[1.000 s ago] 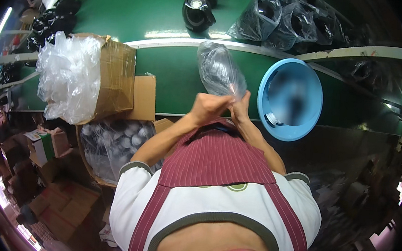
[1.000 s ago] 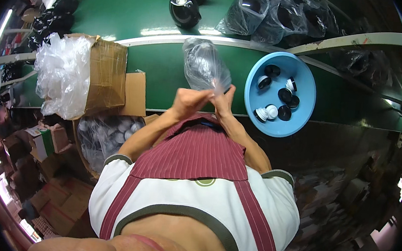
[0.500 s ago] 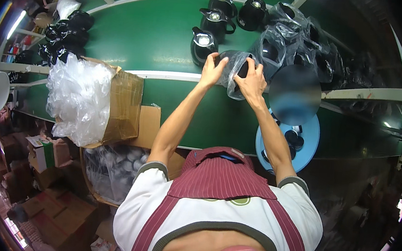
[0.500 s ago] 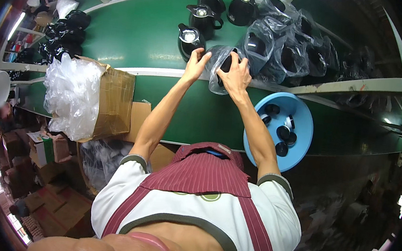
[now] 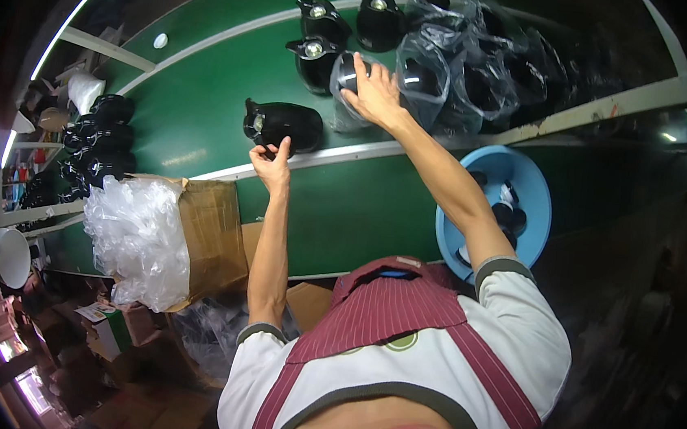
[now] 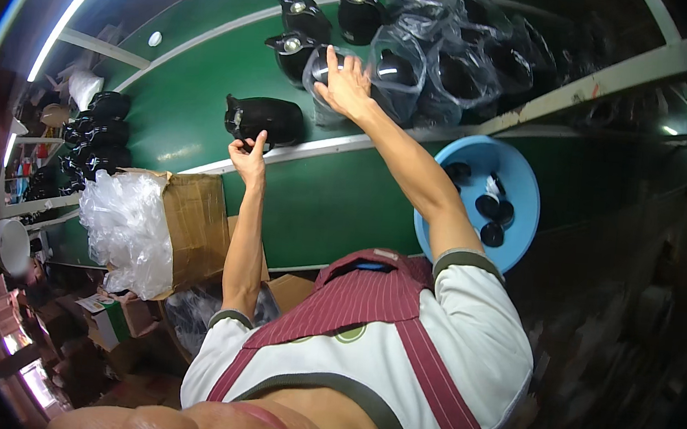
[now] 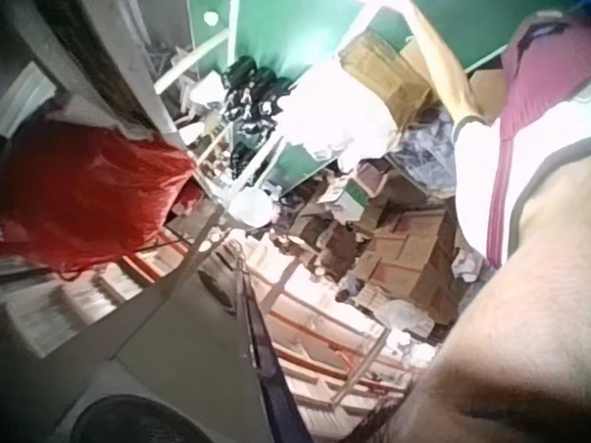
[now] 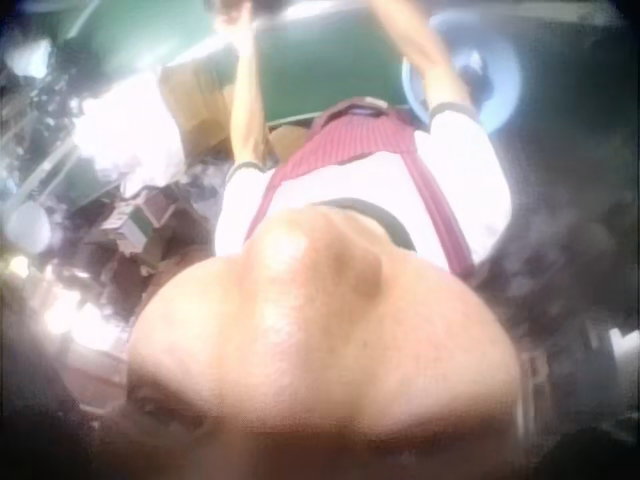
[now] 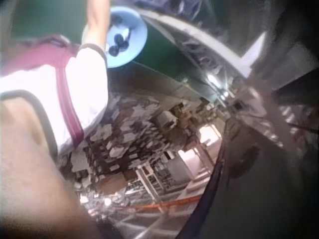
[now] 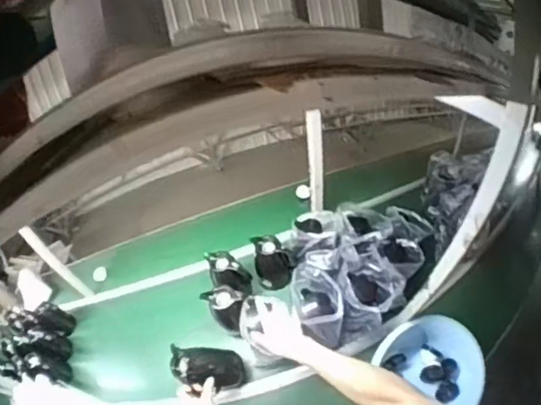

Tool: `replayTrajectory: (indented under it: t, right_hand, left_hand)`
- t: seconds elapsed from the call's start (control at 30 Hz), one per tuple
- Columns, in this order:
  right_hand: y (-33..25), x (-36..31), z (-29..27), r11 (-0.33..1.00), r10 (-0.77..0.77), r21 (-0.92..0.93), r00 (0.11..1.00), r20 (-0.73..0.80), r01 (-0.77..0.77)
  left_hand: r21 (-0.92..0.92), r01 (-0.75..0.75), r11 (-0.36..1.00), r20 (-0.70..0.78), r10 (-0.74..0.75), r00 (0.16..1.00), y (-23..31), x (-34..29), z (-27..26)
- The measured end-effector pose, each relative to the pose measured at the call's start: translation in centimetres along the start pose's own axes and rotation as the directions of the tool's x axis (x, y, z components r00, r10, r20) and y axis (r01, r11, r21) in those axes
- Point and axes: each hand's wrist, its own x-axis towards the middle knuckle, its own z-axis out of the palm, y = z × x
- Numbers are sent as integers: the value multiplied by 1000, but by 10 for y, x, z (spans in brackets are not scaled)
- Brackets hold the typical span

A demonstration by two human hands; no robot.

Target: The person repeatedly picks up black kettle-like appliances from a green workbench, places them into clear plastic bags, and sets the packaged units aside. The person also handles small white and black components from a blue basin, placing them into the bags with the appliances.

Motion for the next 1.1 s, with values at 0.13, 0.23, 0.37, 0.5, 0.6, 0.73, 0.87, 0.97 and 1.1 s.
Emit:
replayTrajectory:
  t: [0.13,0.23,0.37,0.5,0.6,0.73,0.87,0.97,1.1]
  right_hand:
    - [11,-116,-50,921,-185,243,890,-416,305]
    - [76,-228,-56,972,89,234,876,-475,28]
    - [174,-334,-22,750,653,94,711,-261,-654]
    - [197,-343,-7,836,529,-114,844,-89,-536]
    - [186,-305,-15,922,381,-29,891,247,-386]
    - [190,-311,17,900,427,18,888,170,-436]
    - [195,-318,29,830,548,103,836,31,-548]
    - [147,-299,-8,806,590,272,680,-435,-526]
    - [25,-261,-49,797,277,588,949,-153,-138]
  left_hand:
    - [-56,-15,998,-20,14,1000,17,-25,-20]
    - [19,-19,1000,128,16,992,47,-55,-28]
    - [224,-77,972,346,-5,938,55,-119,-57]
    - [261,-9,965,551,-141,823,60,-154,-73]
    - [410,-118,904,564,-150,812,78,-162,-71]
    - [478,-224,850,511,-61,857,77,-158,-63]
    - [464,-255,848,525,-32,851,73,-158,-64]
    - [493,-267,828,563,-69,824,77,-164,-67]
    - [455,-360,815,619,1,785,74,-179,-58]
